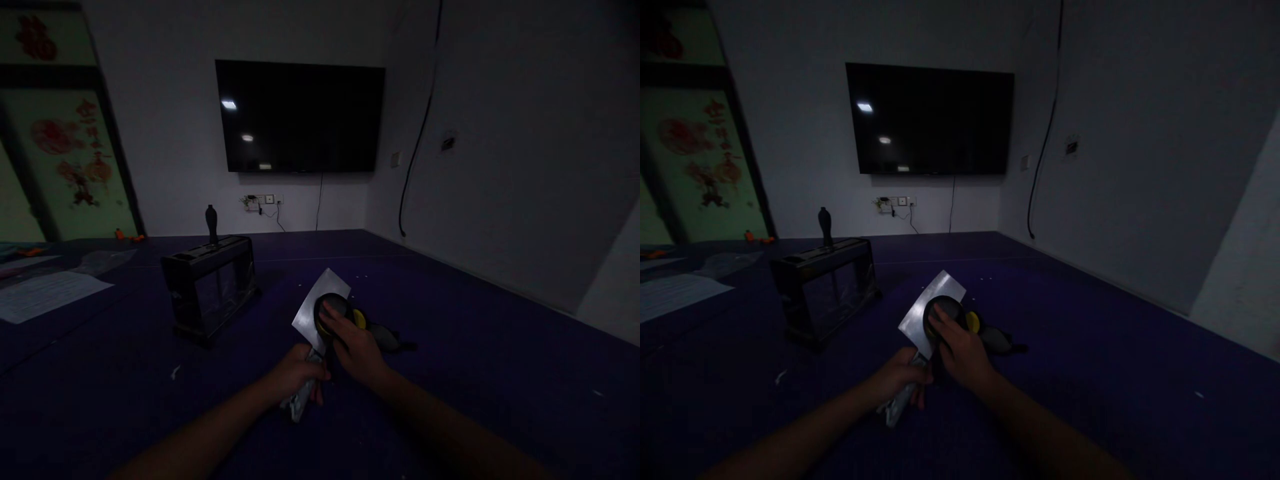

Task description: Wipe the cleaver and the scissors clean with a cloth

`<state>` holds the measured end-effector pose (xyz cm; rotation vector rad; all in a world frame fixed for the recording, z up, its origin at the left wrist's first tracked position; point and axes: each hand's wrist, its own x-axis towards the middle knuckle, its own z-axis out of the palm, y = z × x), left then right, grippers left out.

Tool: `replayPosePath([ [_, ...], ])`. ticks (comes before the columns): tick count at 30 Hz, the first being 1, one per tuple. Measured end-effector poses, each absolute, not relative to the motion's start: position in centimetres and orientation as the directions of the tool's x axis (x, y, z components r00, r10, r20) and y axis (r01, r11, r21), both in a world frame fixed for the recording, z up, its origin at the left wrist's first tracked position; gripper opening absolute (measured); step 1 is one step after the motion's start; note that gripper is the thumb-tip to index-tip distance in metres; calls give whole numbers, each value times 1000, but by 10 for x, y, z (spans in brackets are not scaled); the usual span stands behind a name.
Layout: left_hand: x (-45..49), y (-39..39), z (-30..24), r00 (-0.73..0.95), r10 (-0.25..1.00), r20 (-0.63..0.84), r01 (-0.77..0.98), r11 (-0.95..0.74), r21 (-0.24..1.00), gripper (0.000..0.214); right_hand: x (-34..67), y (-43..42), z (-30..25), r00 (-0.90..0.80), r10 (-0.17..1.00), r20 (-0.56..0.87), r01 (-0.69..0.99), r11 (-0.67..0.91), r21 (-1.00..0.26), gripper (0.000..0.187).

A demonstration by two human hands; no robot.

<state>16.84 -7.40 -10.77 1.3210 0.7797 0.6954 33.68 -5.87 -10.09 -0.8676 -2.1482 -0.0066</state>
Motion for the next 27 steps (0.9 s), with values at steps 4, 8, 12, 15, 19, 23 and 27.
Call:
replayPosePath([
  [4,169,-74,-108,570,816,-101,-23,139,990,13,337,-58,-101,-442,577,687,578,769,-274,66],
  [8,169,-76,-106,553,826,-106,-24,143,989,12,337,-59,-100,-448,575,685,569,774,-277,66],
  [12,170,-77,-106,551,829,-97,-24,132,991,12,337,-60,-99,-442,581,684,570,770,-286,66],
  [15,170,-77,-106,548,831,-91,-39,134,990,14,337,-60,-99,-452,578,679,568,774,-280,67],
  [19,170,-77,-104,553,828,-92,-20,123,992,13,337,-59,-100,-455,591,666,580,764,-282,68],
  [23,170,-78,-102,553,828,-93,-6,115,993,12,337,-59,-100,-451,596,664,576,763,-294,68],
  [27,170,-76,-105,557,826,-87,-13,114,993,12,337,-60,-99,-451,601,660,571,762,-304,68],
])
